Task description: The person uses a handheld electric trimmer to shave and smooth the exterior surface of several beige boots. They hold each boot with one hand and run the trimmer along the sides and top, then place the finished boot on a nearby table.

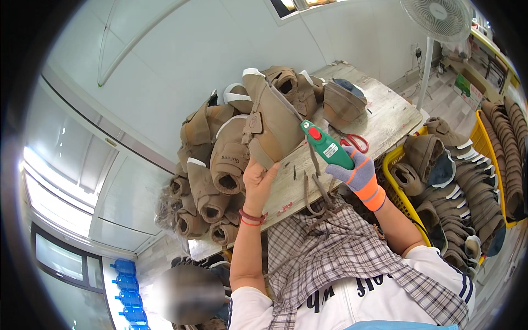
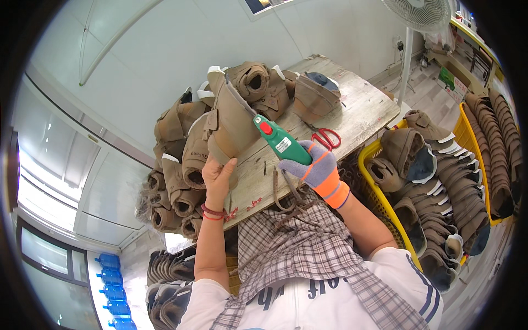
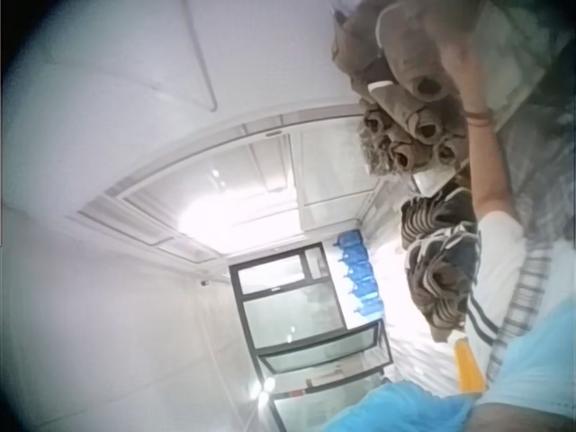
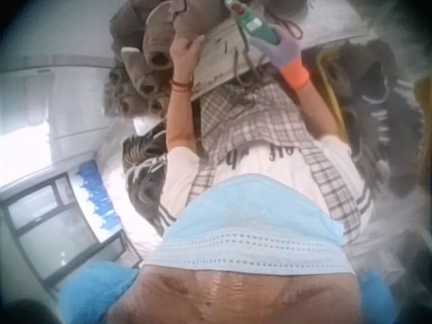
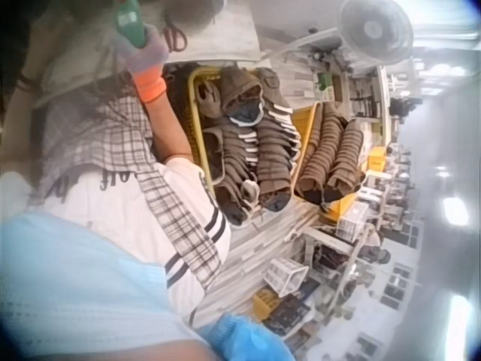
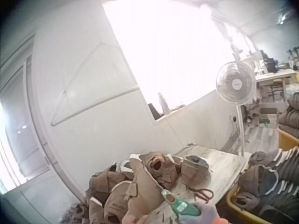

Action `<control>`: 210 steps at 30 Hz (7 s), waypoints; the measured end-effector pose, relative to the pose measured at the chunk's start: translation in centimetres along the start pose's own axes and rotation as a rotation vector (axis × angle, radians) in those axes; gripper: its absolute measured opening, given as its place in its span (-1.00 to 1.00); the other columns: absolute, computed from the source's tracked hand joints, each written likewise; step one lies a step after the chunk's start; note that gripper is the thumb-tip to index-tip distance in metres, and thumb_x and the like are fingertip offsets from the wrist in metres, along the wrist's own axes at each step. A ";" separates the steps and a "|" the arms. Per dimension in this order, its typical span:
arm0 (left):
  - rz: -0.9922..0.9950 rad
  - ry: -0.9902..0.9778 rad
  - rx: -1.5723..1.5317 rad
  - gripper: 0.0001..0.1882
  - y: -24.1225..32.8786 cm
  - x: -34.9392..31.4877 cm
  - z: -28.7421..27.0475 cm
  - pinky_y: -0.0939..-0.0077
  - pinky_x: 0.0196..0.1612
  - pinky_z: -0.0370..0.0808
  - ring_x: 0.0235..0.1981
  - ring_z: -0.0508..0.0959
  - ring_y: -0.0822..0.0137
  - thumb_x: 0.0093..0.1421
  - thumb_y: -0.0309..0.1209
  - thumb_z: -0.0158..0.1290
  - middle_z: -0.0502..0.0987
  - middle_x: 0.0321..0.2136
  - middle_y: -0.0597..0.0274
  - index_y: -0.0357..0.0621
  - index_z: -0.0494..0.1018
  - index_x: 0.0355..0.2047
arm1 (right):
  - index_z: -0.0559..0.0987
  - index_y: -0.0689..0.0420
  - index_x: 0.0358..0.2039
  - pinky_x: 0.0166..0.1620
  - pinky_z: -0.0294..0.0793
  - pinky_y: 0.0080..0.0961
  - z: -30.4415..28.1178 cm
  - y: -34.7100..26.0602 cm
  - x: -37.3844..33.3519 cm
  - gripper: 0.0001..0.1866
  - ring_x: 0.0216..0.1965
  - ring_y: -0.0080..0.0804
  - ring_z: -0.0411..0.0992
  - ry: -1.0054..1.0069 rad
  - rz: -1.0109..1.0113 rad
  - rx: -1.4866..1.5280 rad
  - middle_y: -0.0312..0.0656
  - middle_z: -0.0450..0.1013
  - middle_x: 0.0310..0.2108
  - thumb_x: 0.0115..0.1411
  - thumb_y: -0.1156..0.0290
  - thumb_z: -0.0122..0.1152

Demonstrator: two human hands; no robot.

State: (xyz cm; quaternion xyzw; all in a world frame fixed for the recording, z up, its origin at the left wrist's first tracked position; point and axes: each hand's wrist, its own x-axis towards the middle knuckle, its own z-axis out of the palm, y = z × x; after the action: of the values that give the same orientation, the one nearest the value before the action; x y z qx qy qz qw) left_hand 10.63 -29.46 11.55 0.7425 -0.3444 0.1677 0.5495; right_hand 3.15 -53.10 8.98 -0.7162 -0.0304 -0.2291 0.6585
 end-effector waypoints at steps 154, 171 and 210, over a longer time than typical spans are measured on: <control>0.354 -0.080 0.663 -0.70 2.0 -3.6 -2.3 0.19 0.03 0.28 -0.06 0.38 -0.09 -0.17 -0.68 0.08 0.43 -0.17 -0.04 -0.31 0.51 -0.34 | 0.52 0.27 -0.20 -0.41 0.44 -0.72 1.2 -0.8 -1.1 -0.51 -0.48 -0.73 0.42 -0.089 0.023 0.123 -0.30 0.53 -0.46 -0.09 0.27 0.46; 0.409 -0.187 0.668 -0.76 0.8 -6.3 -0.5 -0.16 0.09 0.14 0.02 0.31 -0.18 -0.12 -0.62 0.04 0.41 -0.09 -0.04 -0.26 0.51 -0.36 | 0.52 0.26 -0.26 -0.42 0.38 -0.74 0.3 -1.7 -1.0 -0.60 -0.48 -0.71 0.40 -0.146 0.216 0.338 -0.34 0.49 -0.50 -0.02 0.27 0.41; -0.625 0.285 -1.076 -0.71 -13.3 12.2 13.0 0.34 -0.06 0.44 -0.22 0.51 0.26 0.03 -0.57 0.10 0.51 -0.22 0.16 -0.31 0.41 -0.18 | 0.55 0.21 -0.33 -0.52 0.33 -0.64 -9.2 7.1 1.5 -0.65 -0.62 -0.63 0.35 0.424 0.101 -0.094 -0.32 0.43 -0.63 -0.04 0.25 0.41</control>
State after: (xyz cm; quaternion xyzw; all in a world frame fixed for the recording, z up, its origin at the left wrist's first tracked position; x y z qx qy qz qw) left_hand 26.87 -43.47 5.48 0.3987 -0.0709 -0.0998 0.9088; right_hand 4.29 -63.24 3.17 -0.6823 0.1554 -0.3426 0.6268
